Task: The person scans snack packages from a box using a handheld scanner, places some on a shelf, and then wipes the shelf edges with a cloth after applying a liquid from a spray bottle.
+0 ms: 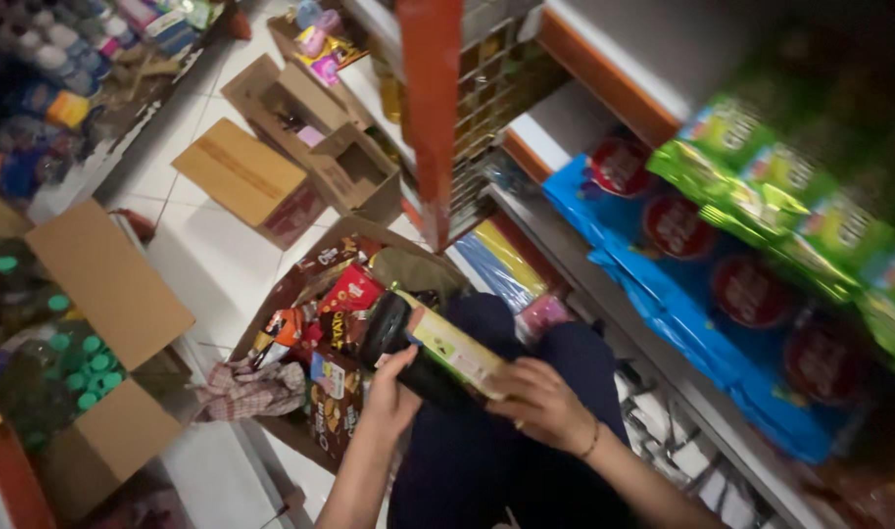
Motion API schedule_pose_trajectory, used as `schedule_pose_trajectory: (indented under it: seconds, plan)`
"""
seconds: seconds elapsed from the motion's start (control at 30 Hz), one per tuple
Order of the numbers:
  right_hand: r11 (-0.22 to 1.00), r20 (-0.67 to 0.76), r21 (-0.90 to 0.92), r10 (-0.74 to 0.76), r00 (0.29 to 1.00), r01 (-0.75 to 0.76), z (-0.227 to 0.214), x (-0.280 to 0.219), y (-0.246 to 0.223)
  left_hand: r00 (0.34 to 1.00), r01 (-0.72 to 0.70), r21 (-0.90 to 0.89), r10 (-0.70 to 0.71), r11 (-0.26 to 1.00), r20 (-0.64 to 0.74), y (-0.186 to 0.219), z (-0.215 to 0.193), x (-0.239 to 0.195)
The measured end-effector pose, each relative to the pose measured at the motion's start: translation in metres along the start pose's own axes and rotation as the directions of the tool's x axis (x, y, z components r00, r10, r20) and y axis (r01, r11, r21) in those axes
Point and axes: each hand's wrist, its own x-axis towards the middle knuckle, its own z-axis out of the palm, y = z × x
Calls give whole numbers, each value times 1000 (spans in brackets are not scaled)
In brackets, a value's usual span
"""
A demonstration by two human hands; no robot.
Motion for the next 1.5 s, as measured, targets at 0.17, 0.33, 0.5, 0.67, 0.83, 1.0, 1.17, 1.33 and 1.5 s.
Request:
schedule_pose_trajectory:
  seconds: [0.17,0.33,0.5,0.67,0.83,1.0,1.17,1.33,1.5]
  plan:
    - [599,-245,758,628,738,-258,-15,-24,-56,977,-188,72,180,979,112,-32,55,-34]
    - [1,16,999,905,426,-39,-4,-65,-70,942,-332,343,286,879,178,-54,83,-63]
    - [93,-98,995,916,390,31,-21,-97,-68,815,-563,776,347,283,464,-22,102,-69]
    - [176,-176,984,915,364,33,-45,-102,-68,884,-437,890,243,127,399,-19,108,-74]
    - [159,-171,985,927,334,62,-52,-103,-67,839,-540,835,134,101,527,-41,125,-89]
    - [195,-208,978,915,347,74,-55,-101,-69,824,-564,824,111,59,556,-53,133,-91]
    - [154,-177,983,926,332,95,-60,-96,-75,836,-548,826,67,132,544,-57,130,-96]
    - [131,-160,986,920,358,102,-54,-95,-75,791,-612,789,17,50,612,-85,127,-100]
    - [284,-263,959,901,345,-11,-45,-100,-75,861,-488,845,-39,219,508,-101,111,-100]
